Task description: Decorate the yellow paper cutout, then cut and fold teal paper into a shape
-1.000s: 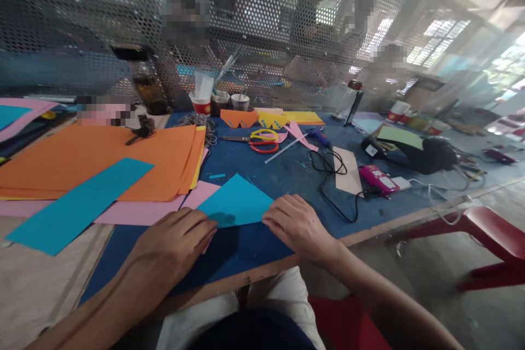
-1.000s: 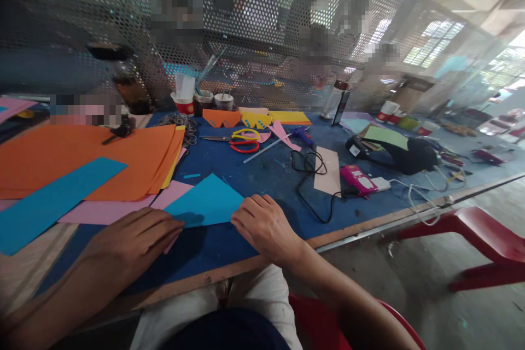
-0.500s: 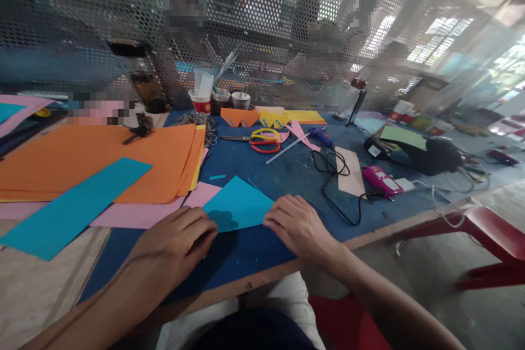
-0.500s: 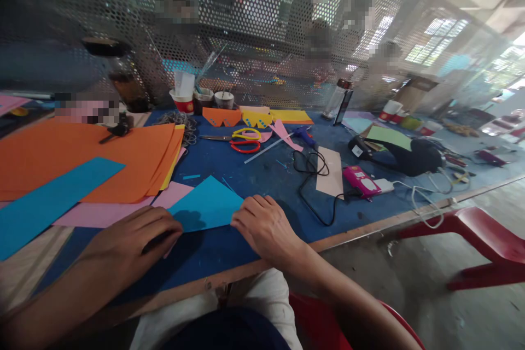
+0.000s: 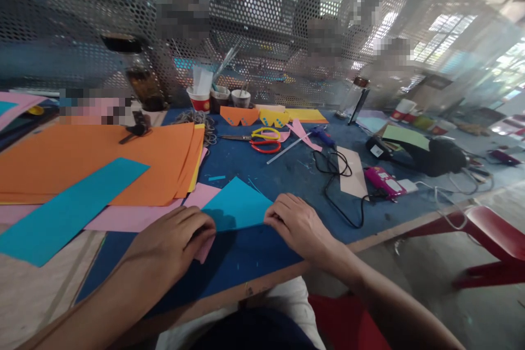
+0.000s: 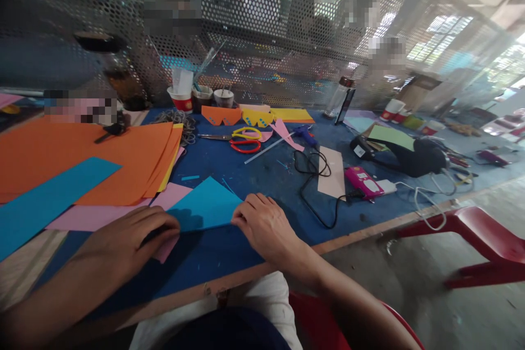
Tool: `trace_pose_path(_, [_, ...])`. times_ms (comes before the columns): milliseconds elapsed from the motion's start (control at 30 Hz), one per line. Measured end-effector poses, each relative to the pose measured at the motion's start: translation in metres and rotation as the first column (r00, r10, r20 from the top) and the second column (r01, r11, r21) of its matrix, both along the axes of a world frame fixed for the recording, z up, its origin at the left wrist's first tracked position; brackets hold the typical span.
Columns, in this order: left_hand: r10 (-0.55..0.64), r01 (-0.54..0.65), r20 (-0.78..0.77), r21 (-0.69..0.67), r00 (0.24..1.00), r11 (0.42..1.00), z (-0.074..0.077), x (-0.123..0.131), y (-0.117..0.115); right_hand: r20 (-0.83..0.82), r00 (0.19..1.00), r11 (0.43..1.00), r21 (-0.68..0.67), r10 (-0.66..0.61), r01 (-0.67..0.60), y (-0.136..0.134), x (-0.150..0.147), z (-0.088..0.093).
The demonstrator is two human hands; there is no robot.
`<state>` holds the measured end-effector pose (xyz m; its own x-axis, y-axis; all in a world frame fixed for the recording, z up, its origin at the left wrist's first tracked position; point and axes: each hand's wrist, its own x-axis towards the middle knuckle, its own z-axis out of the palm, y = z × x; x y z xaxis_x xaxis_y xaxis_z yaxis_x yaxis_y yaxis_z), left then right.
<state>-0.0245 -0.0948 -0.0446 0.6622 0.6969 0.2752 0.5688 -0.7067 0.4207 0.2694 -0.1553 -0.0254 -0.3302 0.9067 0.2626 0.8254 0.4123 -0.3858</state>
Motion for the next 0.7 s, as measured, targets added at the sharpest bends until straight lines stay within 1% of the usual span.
trace_pose_path(133, [0.074,-0.073,0.013,-0.045,0.997,0.996,-0.004,-0.003,0.002,-0.037,0.999,0.999,-0.039,-0.009,0.008,0.002,0.0,0.001])
trace_pose_path(233, [0.123,-0.121,0.013,-0.064,0.992,0.991,-0.007,-0.004,0.002,-0.04,0.998,0.998,-0.058,-0.039,0.036,0.003,0.001,0.001])
trace_pose_path(400, [0.11,-0.108,0.026,-0.069,0.994,0.992,-0.009,-0.006,0.002,-0.042,0.997,0.996,-0.064,-0.065,0.062,0.003,0.001,-0.001])
trace_pose_path(633, [0.126,-0.127,-0.016,-0.172,0.992,0.977,-0.003,-0.01,0.0,-0.063,0.992,0.988,-0.112,-0.11,0.103,0.003,0.001,-0.001])
trace_pose_path(700, [0.129,-0.129,-0.016,-0.179,0.992,0.975,-0.002,-0.012,-0.001,-0.064,0.991,0.987,-0.117,-0.12,0.112,0.003,0.001,0.0])
